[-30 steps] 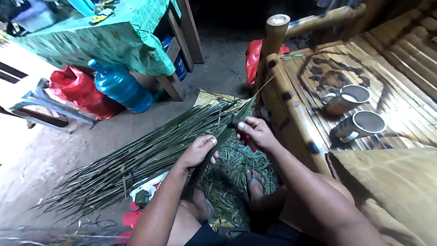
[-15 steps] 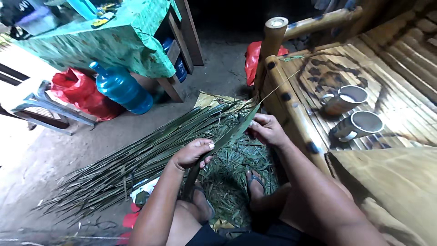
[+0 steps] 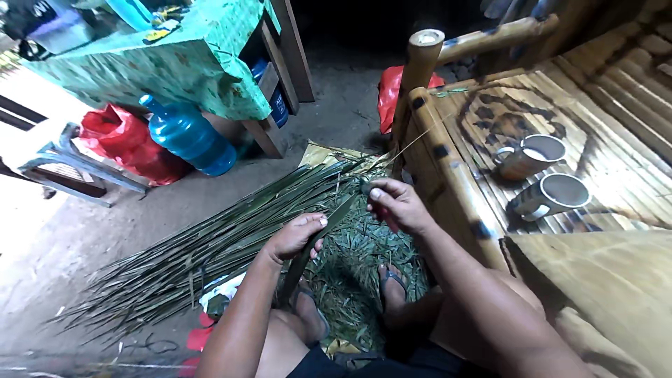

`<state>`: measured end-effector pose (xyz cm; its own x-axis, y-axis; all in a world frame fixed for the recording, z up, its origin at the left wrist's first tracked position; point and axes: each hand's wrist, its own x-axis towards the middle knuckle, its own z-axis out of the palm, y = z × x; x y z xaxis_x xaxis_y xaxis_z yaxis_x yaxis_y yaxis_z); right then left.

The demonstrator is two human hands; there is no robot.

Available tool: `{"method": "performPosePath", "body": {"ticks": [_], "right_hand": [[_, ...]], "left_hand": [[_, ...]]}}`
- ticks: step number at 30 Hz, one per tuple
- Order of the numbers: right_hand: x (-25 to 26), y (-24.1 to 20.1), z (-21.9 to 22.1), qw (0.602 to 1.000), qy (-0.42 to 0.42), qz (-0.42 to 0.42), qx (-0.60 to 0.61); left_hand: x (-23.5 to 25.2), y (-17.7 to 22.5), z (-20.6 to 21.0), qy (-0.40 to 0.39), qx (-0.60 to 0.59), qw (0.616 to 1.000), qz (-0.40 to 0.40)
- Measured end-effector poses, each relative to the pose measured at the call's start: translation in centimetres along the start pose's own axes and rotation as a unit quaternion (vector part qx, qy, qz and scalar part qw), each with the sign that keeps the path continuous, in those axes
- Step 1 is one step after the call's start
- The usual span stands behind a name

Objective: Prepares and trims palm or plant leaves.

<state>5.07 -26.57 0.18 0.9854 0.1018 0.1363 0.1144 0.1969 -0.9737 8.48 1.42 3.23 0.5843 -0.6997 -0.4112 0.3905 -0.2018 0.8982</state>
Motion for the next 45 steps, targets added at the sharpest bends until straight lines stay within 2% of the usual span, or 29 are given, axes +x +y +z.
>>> {"method": "performPosePath", "body": {"ticks": [4,7,11,14,17,19,21,23,26,29,33,35,38,40,45], "right_hand": [[-0.2,0.7,0.7,1.0,0.008,-0.028,-0.01],[0.2,0.3,-0.5,0.998,0.035,-0.05,-0.013],[0.4,-0.5,-1.9,0.997,0.044,-0.067,0.008],[0.6,-1.3,-3.1,0.994,0.086,-0.064,0.019],[1.0,-2.2,-4.8,0.986,0.148,-0.071,0.042],[1.0,-2.7,-5.4,0.984,0.155,-0.07,0.044],[0.5,-2.9,-4.6,0.989,0.14,-0.033,0.012],[0.3,-1.9,-2.8,0.996,0.09,-0.002,0.002],[0.2,-0.5,-0.8,0.999,0.039,0.032,0.003],[0.6,-0.4,-1.4,0.998,0.067,0.021,0.005],[0.4,-0.6,-0.9,0.997,0.076,-0.005,0.008],[-0.2,0.2,0.7,0.999,0.037,-0.015,-0.005],[-1.0,1.7,2.6,0.995,-0.082,-0.027,-0.043],[-1.0,2.0,2.9,0.991,-0.113,-0.037,-0.055],[0.1,0.9,0.5,0.996,-0.04,-0.062,-0.051]], "left_hand": [[0.6,-0.3,0.3,-0.01,-0.003,1.0,-0.012],[0.9,-0.4,0.1,-0.029,0.023,0.998,-0.046],[1.0,-0.5,-0.2,-0.078,0.024,0.996,-0.044],[0.8,-0.5,-0.3,-0.099,0.013,0.994,-0.045],[0.5,-0.6,-0.4,-0.093,0.002,0.995,-0.043],[0.4,-0.6,-0.4,-0.064,0.008,0.997,-0.036],[0.4,-0.3,0.0,-0.025,0.025,0.999,-0.022],[0.5,0.0,0.5,0.003,0.041,0.999,-0.006],[0.8,-0.2,0.7,0.013,0.052,0.998,0.026],[0.7,-0.5,0.6,0.012,0.068,0.997,0.044],[0.8,-0.2,1.0,0.049,0.059,0.996,0.054],[1.0,0.1,1.0,0.053,0.034,0.996,0.061],[1.5,0.3,1.2,0.037,0.01,0.998,0.059],[1.7,0.1,1.3,0.025,0.005,0.998,0.056],[1.5,-0.1,1.1,0.003,0.001,0.999,0.042]]}}
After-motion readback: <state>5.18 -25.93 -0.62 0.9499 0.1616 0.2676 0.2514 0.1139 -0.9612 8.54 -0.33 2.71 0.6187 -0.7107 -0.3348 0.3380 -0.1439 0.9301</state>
